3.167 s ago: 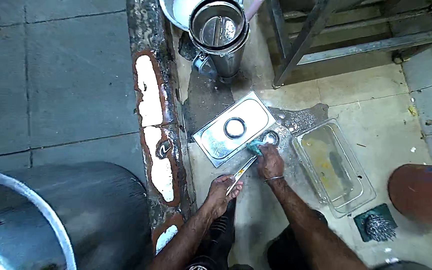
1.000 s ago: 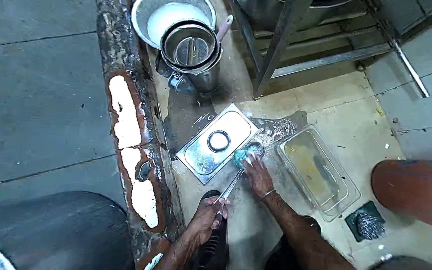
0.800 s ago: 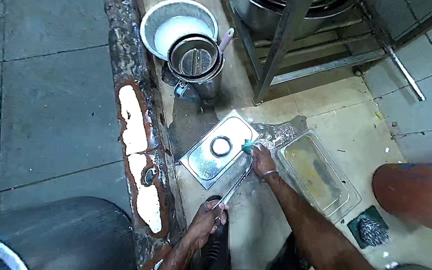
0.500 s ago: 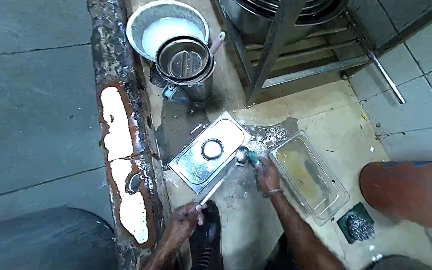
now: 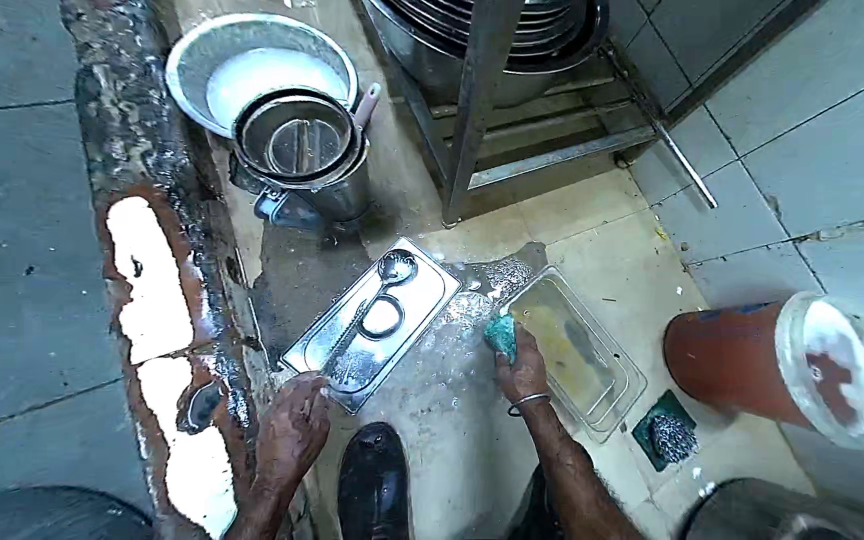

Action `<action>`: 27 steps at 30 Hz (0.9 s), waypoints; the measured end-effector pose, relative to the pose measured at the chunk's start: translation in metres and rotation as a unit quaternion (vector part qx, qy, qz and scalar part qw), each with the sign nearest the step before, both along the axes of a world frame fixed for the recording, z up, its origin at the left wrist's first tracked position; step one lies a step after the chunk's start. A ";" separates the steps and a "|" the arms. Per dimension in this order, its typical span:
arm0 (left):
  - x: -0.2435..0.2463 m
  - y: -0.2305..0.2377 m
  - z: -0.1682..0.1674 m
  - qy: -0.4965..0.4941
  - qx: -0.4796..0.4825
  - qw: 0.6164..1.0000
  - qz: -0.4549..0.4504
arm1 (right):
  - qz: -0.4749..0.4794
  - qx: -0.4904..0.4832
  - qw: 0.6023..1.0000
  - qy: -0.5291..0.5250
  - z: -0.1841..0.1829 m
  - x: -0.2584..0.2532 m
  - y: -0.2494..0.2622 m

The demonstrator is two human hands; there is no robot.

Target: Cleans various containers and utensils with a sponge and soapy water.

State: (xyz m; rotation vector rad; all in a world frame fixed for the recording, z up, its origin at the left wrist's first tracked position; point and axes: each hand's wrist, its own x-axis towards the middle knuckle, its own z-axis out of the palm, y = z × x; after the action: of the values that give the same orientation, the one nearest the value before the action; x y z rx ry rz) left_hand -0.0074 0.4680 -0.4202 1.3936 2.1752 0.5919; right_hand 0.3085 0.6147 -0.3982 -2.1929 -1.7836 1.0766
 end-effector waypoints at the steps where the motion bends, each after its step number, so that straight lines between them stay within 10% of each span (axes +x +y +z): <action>1: 0.005 0.001 0.002 -0.050 -0.011 0.999 0.002 | 0.022 -0.007 1.000 -0.019 0.000 -0.002 -0.002; 13: 0.100 0.053 0.003 -0.447 -0.170 0.872 0.109 | 0.180 -0.097 0.979 -0.021 0.025 -0.023 -0.070; 27: 0.123 0.053 -0.029 -0.283 -0.230 0.930 -0.039 | 0.329 -0.187 0.918 0.117 0.034 -0.006 -0.080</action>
State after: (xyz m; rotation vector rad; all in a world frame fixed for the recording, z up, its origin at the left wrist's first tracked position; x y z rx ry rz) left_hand 0.1154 0.5213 -0.4488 0.9086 1.6418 0.3600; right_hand 0.3025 0.5348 -0.3646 -1.5095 -2.4199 1.8529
